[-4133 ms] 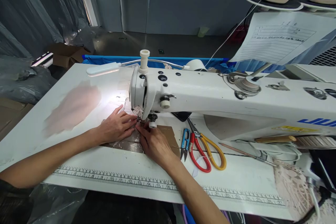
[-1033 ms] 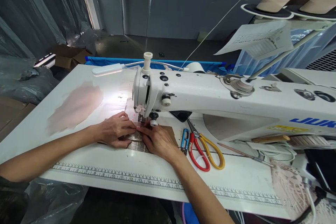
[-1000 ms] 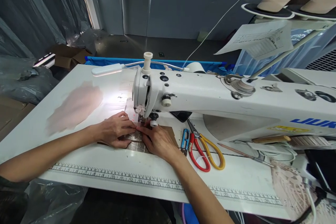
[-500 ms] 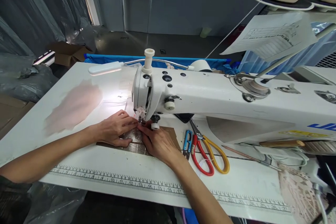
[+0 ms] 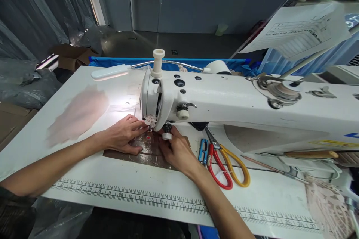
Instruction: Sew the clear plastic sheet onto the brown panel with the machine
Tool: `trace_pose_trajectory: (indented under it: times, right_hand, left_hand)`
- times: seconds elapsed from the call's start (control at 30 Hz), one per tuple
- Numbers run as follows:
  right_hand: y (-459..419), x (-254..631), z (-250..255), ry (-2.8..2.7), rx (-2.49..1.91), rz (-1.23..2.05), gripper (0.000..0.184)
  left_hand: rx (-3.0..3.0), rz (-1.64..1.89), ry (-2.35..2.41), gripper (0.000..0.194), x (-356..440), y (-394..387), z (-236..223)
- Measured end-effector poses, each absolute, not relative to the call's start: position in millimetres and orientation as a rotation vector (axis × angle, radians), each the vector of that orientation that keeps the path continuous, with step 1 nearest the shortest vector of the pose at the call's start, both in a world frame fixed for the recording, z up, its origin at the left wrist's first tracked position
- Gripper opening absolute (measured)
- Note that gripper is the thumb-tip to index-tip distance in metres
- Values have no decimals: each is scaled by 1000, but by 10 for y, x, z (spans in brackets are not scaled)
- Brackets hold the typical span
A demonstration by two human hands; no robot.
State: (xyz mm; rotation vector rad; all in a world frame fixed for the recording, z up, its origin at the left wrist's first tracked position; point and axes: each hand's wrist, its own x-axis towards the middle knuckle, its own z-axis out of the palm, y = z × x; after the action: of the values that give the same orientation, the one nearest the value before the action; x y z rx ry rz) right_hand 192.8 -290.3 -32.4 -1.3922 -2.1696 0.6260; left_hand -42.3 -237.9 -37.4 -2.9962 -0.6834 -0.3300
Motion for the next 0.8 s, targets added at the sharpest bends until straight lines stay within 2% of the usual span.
trace_pose_trajectory:
  times: [0.13,0.57,0.8]
  right_hand:
    - [-2807,1985,-279,-2083,-1457,813,30]
    - [-2851,2010,-306,-1722,-1569,1029,33]
    - [-2863,1954,-305,-1664,-1640,928,43]
  left_hand:
    - [-3001,-281,-709,60,-415,-2353,-364]
    - [-3024,-275,-801,66,-429,-2338,-366]
    - [-3119,-355,-911,49,-496,-2225,-372]
